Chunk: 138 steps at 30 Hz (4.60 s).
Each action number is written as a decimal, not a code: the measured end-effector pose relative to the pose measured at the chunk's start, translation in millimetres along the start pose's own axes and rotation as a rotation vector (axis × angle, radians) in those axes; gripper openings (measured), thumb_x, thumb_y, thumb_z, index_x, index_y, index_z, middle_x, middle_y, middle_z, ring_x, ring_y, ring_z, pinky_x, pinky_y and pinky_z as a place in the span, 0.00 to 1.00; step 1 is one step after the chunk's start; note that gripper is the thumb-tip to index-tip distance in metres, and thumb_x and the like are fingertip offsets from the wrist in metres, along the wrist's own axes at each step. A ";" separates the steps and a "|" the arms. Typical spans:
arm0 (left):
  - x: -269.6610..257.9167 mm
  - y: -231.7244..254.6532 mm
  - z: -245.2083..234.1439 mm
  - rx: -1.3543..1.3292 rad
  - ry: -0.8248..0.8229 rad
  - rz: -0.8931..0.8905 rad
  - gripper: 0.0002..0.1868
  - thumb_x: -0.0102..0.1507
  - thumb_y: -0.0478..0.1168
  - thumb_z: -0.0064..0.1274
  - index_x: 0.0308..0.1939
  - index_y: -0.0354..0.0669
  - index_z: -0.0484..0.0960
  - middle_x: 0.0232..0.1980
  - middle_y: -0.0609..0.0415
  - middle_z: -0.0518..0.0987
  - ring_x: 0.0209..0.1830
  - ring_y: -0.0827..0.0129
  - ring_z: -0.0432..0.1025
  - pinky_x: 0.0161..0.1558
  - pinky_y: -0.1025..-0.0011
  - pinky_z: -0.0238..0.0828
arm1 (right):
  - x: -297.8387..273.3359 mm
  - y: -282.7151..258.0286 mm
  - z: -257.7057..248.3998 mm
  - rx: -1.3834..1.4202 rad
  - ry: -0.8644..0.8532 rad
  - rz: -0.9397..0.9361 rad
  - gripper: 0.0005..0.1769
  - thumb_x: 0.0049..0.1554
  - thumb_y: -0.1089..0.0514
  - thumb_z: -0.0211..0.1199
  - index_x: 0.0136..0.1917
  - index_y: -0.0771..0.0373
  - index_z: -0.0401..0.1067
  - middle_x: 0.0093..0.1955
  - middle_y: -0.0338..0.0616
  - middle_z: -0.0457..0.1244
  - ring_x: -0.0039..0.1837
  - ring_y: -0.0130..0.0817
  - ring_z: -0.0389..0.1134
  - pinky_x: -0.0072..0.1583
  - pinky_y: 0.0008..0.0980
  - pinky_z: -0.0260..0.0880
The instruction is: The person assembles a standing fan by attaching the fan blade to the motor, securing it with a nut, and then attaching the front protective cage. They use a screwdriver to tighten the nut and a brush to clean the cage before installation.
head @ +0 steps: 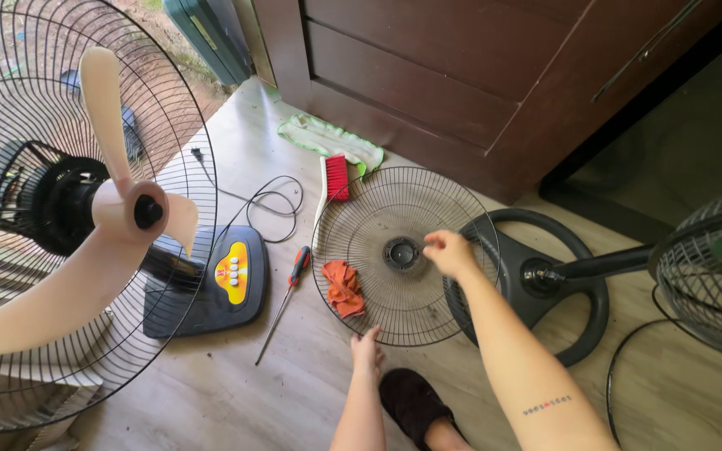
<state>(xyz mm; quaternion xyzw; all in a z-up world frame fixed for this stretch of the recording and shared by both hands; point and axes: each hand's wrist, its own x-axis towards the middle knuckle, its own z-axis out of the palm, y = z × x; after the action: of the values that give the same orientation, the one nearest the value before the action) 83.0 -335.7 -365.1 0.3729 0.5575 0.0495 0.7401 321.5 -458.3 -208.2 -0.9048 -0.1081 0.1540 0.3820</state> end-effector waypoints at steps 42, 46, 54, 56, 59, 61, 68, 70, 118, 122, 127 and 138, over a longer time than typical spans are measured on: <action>-206.1 270.0 -104.1 0.584 0.554 1.022 0.19 0.65 0.42 0.57 0.61 0.50 0.82 0.41 0.43 0.84 0.40 0.53 0.80 0.43 0.59 0.73 | 25.2 -24.5 -104.7 0.640 0.359 0.017 0.05 0.59 0.62 0.58 0.49 0.63 0.73 0.48 0.45 0.68 0.49 0.35 0.69 0.53 0.37 0.71; -206.3 279.8 -100.0 0.516 0.532 0.933 0.19 0.67 0.39 0.57 0.62 0.49 0.83 0.38 0.44 0.85 0.34 0.54 0.78 0.41 0.62 0.71 | 31.3 32.5 -91.7 -0.120 0.250 0.377 0.14 0.56 0.56 0.62 0.55 0.60 0.76 0.55 0.54 0.70 0.56 0.47 0.71 0.59 0.47 0.70; -194.6 299.0 -95.7 0.171 0.426 1.214 0.19 0.70 0.30 0.49 0.67 0.33 0.74 0.60 0.41 0.80 0.55 0.61 0.77 0.56 0.69 0.73 | 91.3 21.0 69.1 -0.207 -0.092 0.117 0.30 0.47 0.52 0.71 0.64 0.52 0.76 0.61 0.49 0.70 0.63 0.44 0.71 0.64 0.40 0.70; -190.1 310.8 -92.2 0.197 0.486 1.247 0.21 0.70 0.28 0.49 0.68 0.33 0.73 0.61 0.39 0.78 0.57 0.58 0.76 0.58 0.67 0.72 | 105.1 -8.2 117.9 -0.309 -0.183 0.057 0.28 0.48 0.52 0.69 0.63 0.51 0.76 0.62 0.48 0.69 0.64 0.44 0.70 0.65 0.39 0.69; -186.4 324.5 -90.5 0.280 0.569 1.297 0.24 0.67 0.25 0.49 0.68 0.31 0.73 0.62 0.37 0.77 0.58 0.53 0.75 0.58 0.65 0.71 | 114.3 -40.5 178.5 -0.303 -0.296 0.011 0.28 0.50 0.54 0.67 0.64 0.52 0.74 0.63 0.49 0.69 0.65 0.43 0.71 0.66 0.38 0.70; -182.3 335.5 -88.5 0.257 0.529 1.380 0.25 0.66 0.24 0.47 0.69 0.29 0.70 0.65 0.37 0.75 0.61 0.53 0.74 0.59 0.66 0.72 | 120.9 -60.8 213.1 -0.327 -0.334 -0.002 0.31 0.50 0.59 0.63 0.68 0.50 0.71 0.66 0.49 0.67 0.67 0.45 0.69 0.67 0.39 0.68; -163.8 360.6 -91.5 0.258 0.574 1.366 0.28 0.63 0.21 0.46 0.69 0.29 0.69 0.64 0.39 0.75 0.59 0.55 0.74 0.55 0.69 0.73 | 137.3 -111.6 314.0 -0.295 -0.389 -0.236 0.42 0.56 0.56 0.58 0.81 0.36 0.52 0.66 0.53 0.65 0.66 0.57 0.65 0.67 0.45 0.66; -159.1 363.9 -95.2 0.247 0.604 1.319 0.28 0.63 0.21 0.47 0.69 0.30 0.70 0.63 0.40 0.75 0.56 0.57 0.75 0.52 0.70 0.73 | 138.2 -120.2 334.3 -0.381 -0.397 -0.121 0.31 0.61 0.49 0.57 0.77 0.41 0.57 0.71 0.62 0.56 0.67 0.62 0.62 0.67 0.49 0.64; -279.9 172.2 -194.9 -0.463 0.080 0.953 0.40 0.55 0.17 0.35 0.73 0.42 0.69 0.60 0.46 0.77 0.51 0.63 0.75 0.39 0.71 0.75 | -170.1 -130.4 53.1 -0.180 0.121 -0.924 0.12 0.65 0.50 0.51 0.51 0.58 0.70 0.40 0.57 0.67 0.44 0.55 0.69 0.46 0.54 0.69; -269.7 171.1 -194.5 -0.433 0.133 0.870 0.43 0.53 0.18 0.36 0.72 0.45 0.70 0.58 0.47 0.78 0.47 0.62 0.75 0.36 0.71 0.74 | -156.0 -88.7 40.0 -0.525 -0.189 -0.883 0.16 0.68 0.44 0.46 0.54 0.54 0.69 0.38 0.53 0.67 0.42 0.50 0.72 0.45 0.52 0.71; -281.9 173.4 -213.8 -0.353 0.089 0.704 0.41 0.50 0.20 0.37 0.68 0.43 0.74 0.52 0.43 0.80 0.44 0.57 0.78 0.33 0.61 0.76 | -137.5 -60.5 0.5 -0.297 0.067 -0.538 0.20 0.61 0.39 0.56 0.51 0.58 0.66 0.32 0.55 0.67 0.36 0.59 0.69 0.39 0.60 0.67; -295.7 169.7 -263.9 -0.285 0.052 0.692 0.43 0.47 0.21 0.33 0.68 0.38 0.71 0.52 0.35 0.79 0.45 0.47 0.79 0.39 0.53 0.80 | -133.8 -17.5 -2.6 -0.505 0.074 -1.014 0.21 0.61 0.41 0.56 0.46 0.62 0.66 0.23 0.50 0.63 0.27 0.50 0.67 0.30 0.51 0.66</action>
<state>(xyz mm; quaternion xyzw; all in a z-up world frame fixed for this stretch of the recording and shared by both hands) -196.8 -227.6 -55.5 0.4308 0.4048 0.3832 0.7097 196.8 -490.0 -167.6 -0.8077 -0.5492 -0.1110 0.1836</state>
